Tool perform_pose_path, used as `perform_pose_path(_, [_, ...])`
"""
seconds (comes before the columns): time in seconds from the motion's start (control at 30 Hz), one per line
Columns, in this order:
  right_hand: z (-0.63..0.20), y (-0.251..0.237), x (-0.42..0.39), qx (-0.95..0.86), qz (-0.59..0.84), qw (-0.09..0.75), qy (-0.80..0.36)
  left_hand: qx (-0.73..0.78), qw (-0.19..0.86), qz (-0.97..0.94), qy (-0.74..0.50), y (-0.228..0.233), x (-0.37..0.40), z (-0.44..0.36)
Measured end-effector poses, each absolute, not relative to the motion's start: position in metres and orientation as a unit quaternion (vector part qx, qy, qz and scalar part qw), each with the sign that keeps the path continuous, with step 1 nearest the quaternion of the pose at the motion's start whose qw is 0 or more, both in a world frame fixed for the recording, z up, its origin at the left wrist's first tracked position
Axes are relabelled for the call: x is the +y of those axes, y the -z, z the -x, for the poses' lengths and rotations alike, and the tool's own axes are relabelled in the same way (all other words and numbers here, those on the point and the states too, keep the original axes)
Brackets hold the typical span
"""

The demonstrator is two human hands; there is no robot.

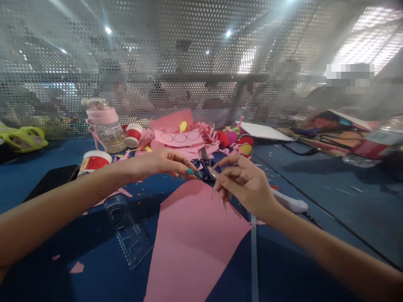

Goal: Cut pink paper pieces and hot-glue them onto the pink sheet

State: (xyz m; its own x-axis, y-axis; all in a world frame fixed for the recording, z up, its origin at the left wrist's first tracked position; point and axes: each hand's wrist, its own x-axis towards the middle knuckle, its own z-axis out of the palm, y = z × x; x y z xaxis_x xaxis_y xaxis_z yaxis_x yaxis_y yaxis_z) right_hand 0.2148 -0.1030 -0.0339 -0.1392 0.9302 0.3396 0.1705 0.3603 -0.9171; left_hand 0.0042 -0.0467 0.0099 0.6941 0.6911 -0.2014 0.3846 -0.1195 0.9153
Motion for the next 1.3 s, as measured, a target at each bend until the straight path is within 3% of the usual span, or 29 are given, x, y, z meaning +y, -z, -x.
perform_pose_path(1.3, [-0.2119,0.0334,-0.1072,-0.661,0.415,0.517,-0.352,0.364,0.544,-0.742,-0.147,-0.0107,-0.0506,-0.0054])
